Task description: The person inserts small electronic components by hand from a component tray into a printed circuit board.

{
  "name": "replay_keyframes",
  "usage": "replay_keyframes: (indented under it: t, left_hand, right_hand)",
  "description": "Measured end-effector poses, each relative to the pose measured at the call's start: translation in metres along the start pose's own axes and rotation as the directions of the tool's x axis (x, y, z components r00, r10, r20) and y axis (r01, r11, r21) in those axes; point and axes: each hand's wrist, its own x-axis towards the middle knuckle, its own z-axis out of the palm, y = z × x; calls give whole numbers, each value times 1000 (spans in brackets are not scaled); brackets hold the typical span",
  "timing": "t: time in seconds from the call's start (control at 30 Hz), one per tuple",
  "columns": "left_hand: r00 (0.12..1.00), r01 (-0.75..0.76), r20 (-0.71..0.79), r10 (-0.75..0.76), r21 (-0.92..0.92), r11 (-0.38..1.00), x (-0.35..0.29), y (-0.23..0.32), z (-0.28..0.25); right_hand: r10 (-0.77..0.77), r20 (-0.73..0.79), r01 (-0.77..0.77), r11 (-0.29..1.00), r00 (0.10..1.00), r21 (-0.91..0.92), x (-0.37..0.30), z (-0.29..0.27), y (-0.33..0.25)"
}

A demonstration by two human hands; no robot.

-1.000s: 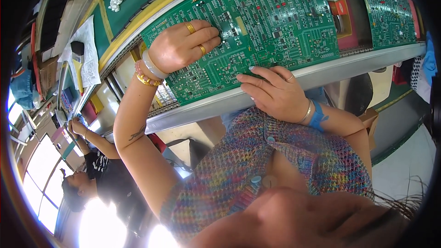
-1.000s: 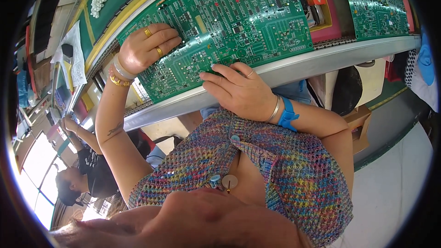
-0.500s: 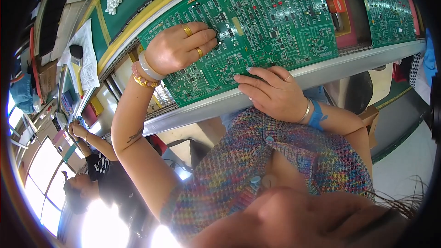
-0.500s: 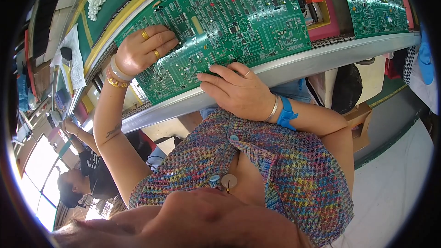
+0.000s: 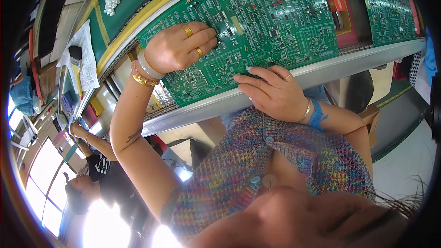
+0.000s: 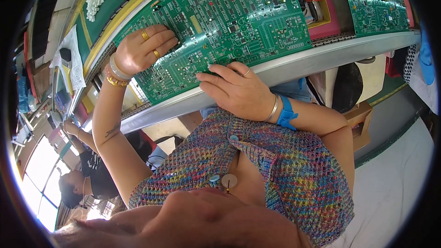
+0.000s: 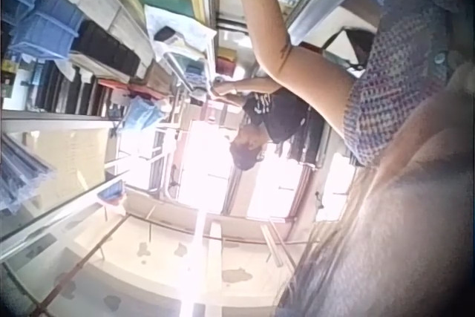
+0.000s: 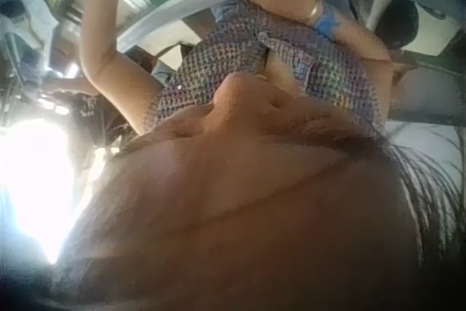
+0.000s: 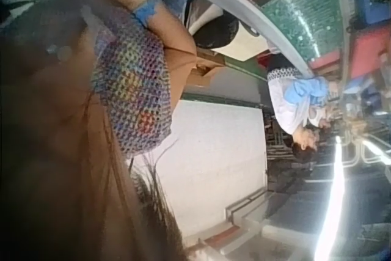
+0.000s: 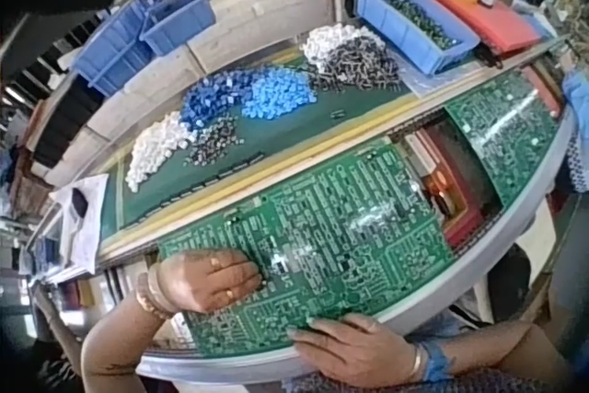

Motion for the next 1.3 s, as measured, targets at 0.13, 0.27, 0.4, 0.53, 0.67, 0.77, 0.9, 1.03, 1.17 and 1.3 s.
replay_keyframes:
  t: [0.13, 0.27, 0.4, 0.53, 0.67, 0.77, 0.9, 1.03, 1.17, 1.3]
  left_hand:
    - [999, -28, -17, 28, 15, 1000, -1, -3, 4]
    - [997, -70, -13, 71, 50, 996, 2, -4, 0]
    - [995, -95, -19, 96, 36, 995, 0, -6, -1]
    - [999, -45, -11, 45, 7, 999, -6, -5, -2]
    - [998, 62, 8, -62, -60, 996, -4, -4, -5]
    - [995, 100, 4, -100, -86, 991, -3, -6, -6]
    - [993, 112, 53, -108, -85, 990, 3, -6, -9]
    - [991, 101, 96, -92, -98, 990, 6, -10, -9]
    - [992, 120, 61, -113, -138, 983, 7, -8, -12]
    - [985, 173, 46, -168, -155, 973, 2, 3, -18]
  right_hand:
    - [14, -8, -14, 1000, 1000, -1, 0, 0, -2]
    - [18, 10, -18, 1000, 1000, 16, 2, 0, -2]
    - [19, 1, -19, 1000, 1000, 11, 3, 0, -3]
    - [18, -7, -18, 1000, 1000, 8, 5, 1, -4]
    - [25, -5, -25, 1000, 1000, 19, 5, 1, -4]
    - [24, -11, -24, 1000, 1000, 19, 4, 1, -4]
    - [20, -19, -19, 999, 1000, 27, 3, 1, -3]
    - [5, -19, -5, 1000, 1000, 22, 3, 0, -1]
    - [6, -44, -5, 1000, 999, 24, 2, 0, 0]
    - [0, -41, 2, 1000, 999, 28, 2, 0, -1]
